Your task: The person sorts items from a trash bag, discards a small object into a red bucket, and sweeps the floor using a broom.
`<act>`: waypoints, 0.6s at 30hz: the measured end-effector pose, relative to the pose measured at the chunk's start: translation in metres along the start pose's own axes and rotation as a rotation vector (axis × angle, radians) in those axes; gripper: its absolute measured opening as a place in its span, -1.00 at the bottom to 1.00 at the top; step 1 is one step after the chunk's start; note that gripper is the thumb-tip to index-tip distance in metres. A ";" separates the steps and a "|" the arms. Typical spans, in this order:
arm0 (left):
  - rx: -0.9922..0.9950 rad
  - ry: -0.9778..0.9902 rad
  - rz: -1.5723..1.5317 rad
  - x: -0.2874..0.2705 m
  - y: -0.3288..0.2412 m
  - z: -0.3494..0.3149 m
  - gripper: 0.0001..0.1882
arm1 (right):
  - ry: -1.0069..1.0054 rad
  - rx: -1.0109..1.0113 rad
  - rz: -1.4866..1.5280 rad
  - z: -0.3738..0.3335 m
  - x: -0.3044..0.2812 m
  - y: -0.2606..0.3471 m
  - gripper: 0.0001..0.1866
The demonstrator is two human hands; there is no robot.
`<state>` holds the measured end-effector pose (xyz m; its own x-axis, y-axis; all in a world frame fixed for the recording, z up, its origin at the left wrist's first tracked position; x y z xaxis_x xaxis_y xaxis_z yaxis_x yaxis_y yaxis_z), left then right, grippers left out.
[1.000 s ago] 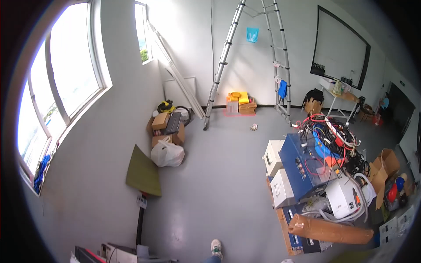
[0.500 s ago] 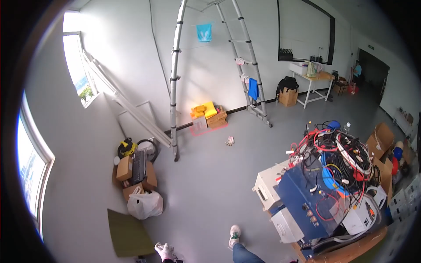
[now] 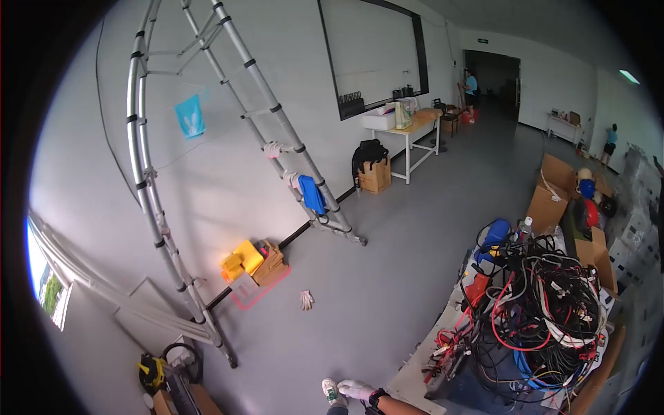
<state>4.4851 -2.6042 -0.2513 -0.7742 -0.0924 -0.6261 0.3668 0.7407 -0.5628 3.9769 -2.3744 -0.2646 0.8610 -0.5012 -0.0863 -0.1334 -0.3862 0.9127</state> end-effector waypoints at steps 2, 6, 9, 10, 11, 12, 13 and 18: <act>0.050 0.034 0.047 0.057 -0.069 0.007 -0.67 | -0.007 0.078 0.124 0.045 -0.020 0.008 -0.65; 0.240 0.173 0.130 0.204 -0.234 0.006 -0.59 | -0.359 0.169 -0.016 0.112 -0.115 -0.036 -0.58; 0.388 0.357 0.162 0.343 -0.360 -0.014 -0.54 | -0.775 0.225 0.057 0.122 -0.203 -0.078 -0.67; 0.434 0.399 0.145 0.373 -0.407 -0.018 -0.52 | -0.806 0.160 0.099 0.124 -0.219 -0.067 -0.69; 0.462 0.499 0.138 0.428 -0.440 -0.038 -0.50 | -0.917 0.112 0.178 0.109 -0.246 -0.084 -0.69; 0.465 0.623 0.128 0.497 -0.461 -0.066 -0.48 | -1.103 0.107 0.168 0.085 -0.277 -0.112 -0.71; 0.468 0.692 0.080 0.530 -0.502 -0.075 -0.46 | -1.065 0.185 0.549 0.090 -0.278 -0.109 -0.74; 0.422 1.006 0.085 0.782 -0.590 -0.211 -0.18 | -1.139 0.464 1.180 0.089 -0.291 -0.180 -0.75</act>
<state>3.5547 -2.9731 -0.2956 -0.7347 0.6764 -0.0524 0.4377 0.4136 -0.7983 3.7064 -2.2283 -0.4394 -0.5361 -0.8390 0.0932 -0.6931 0.5005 0.5188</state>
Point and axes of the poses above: each hand's wrist, its own z-axis towards the middle knuckle, its own x-axis out of the palm, y = z × x, the point moved 6 cm from there along z, towards the middle knuckle, and after that the axes turned 7 degrees about z, right-handed, at the moved point
